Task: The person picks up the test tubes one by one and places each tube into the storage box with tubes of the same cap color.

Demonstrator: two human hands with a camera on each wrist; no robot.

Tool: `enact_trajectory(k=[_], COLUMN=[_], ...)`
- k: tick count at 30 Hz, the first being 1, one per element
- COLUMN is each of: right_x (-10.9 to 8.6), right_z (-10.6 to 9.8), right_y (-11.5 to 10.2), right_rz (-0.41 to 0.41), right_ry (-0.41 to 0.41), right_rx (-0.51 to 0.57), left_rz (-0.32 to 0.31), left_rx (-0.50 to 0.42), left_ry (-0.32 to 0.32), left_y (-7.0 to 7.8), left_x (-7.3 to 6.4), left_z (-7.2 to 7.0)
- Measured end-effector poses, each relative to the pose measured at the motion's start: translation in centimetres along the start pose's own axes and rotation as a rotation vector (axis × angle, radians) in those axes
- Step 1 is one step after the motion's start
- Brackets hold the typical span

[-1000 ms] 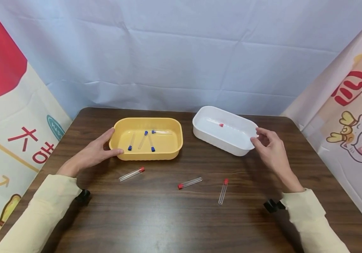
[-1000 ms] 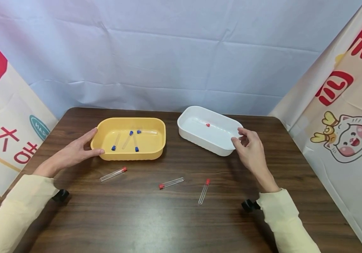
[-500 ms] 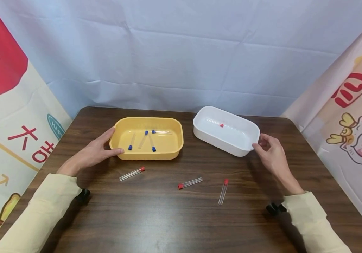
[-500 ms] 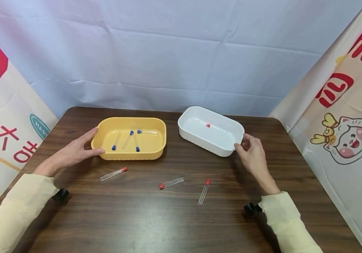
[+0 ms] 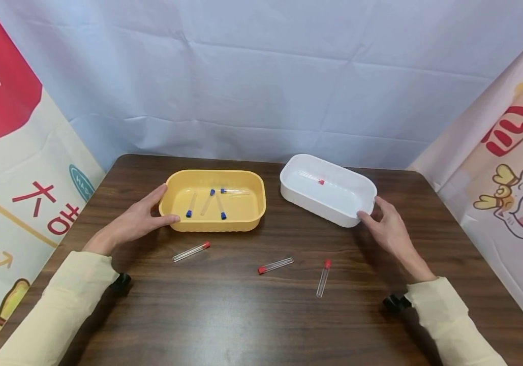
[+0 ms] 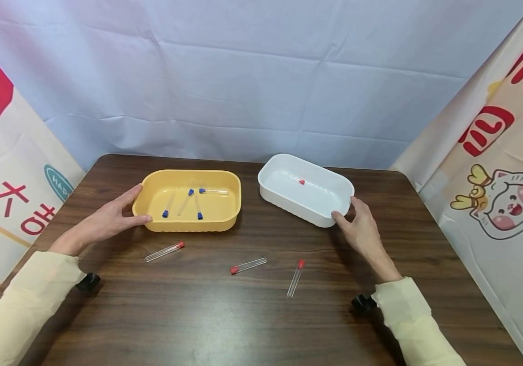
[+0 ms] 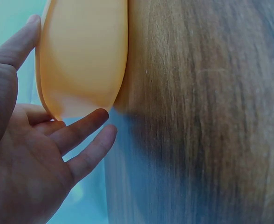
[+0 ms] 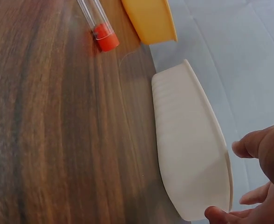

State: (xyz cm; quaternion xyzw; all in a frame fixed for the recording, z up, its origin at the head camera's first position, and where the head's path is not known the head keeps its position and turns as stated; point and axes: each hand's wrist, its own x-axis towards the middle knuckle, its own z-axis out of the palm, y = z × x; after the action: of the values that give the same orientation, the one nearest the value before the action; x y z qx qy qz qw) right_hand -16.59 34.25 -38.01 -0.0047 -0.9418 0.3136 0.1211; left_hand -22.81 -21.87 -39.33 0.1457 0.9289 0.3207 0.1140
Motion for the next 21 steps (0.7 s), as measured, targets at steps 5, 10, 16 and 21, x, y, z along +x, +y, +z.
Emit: enact_trajectory(k=[5,10,16,21], right_x=[0.12,0.16,0.21,0.27], right_z=[0.38,0.52,0.61,0.59], right_y=[0.13,0.21,0.43,0.72], right_rz=[0.022,0.029,0.037,0.067], right_ry=[-0.033,-0.04,-0.022,-0.032], right_rx=[-0.005,-0.021,-0.035,-0.029], left_rz=[0.012,0.024,0.018,0.017], left_rx=[-0.001,-0.003,-0.007,-0.006], left_ry=[0.005,0.007,0.009,0.007], left_y=[-0.03,-0.03,0.07,0.07], left_x=[0.01,0.06,0.02,-0.03], left_z=[0.03,0.01,0.0,0.07])
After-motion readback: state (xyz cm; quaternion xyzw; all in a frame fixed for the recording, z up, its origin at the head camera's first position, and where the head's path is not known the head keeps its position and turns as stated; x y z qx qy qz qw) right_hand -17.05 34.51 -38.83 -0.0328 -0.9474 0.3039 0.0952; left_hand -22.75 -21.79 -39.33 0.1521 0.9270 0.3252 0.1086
